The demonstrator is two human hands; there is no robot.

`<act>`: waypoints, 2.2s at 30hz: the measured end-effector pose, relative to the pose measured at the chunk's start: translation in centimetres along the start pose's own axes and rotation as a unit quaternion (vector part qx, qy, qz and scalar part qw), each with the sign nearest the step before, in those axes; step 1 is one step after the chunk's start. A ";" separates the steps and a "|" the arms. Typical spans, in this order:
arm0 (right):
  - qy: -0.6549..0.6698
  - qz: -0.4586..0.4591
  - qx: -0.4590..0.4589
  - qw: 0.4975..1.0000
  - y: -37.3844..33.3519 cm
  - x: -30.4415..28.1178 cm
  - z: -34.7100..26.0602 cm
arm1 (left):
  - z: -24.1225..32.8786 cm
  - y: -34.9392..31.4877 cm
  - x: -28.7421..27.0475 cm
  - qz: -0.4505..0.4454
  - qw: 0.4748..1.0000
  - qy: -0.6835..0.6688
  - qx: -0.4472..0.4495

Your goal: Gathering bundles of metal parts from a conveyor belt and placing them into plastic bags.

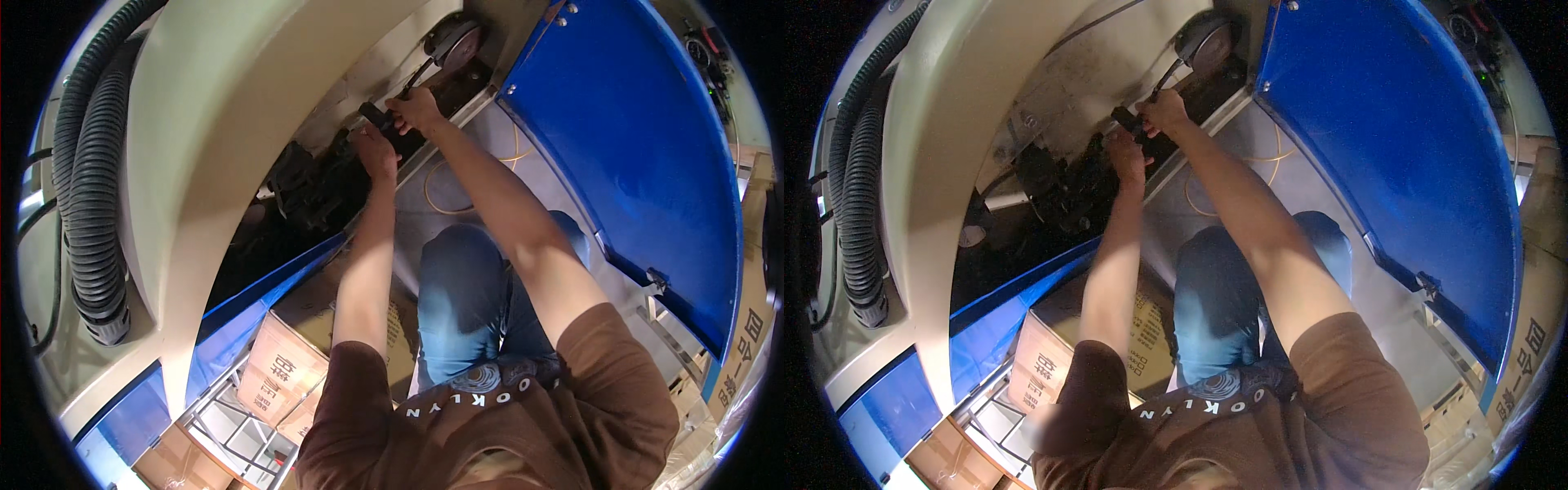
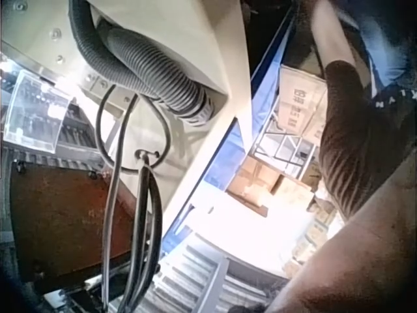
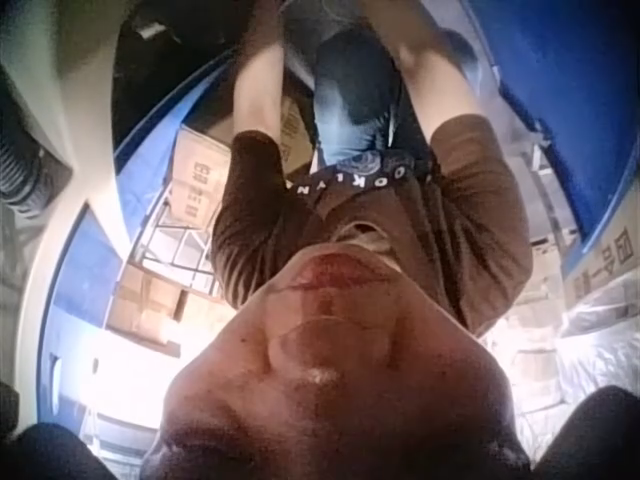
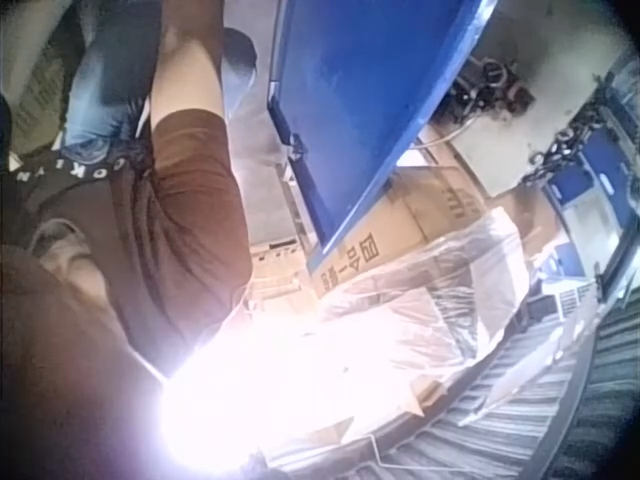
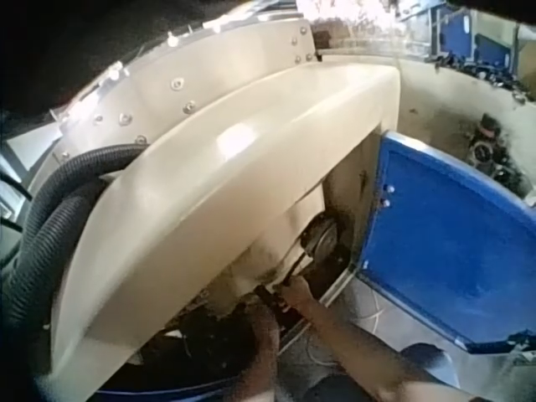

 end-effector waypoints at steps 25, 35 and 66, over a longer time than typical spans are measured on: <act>0.053 0.098 -0.173 0.979 -16.6 1.7 -6.6 | 2.5 -14.0 -1.4 -0.131 0.983 0.013 -0.127; -0.544 0.460 0.116 0.692 -48.3 -13.7 -16.4 | 8.9 -48.7 -1.3 -0.351 0.877 0.311 0.106; -0.375 0.401 0.226 0.805 -92.3 -62.2 -21.1 | 29.5 -82.3 50.7 -0.693 0.227 0.517 0.448</act>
Point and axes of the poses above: each hand's wrist, its own y-axis towards the middle knuckle, its own x-axis out of the palm, z = x × y, the point moved 3 cm from there along y, towards the middle knuckle, and after that the axes turned 6 degrees about -z, right-handed, at the moved point
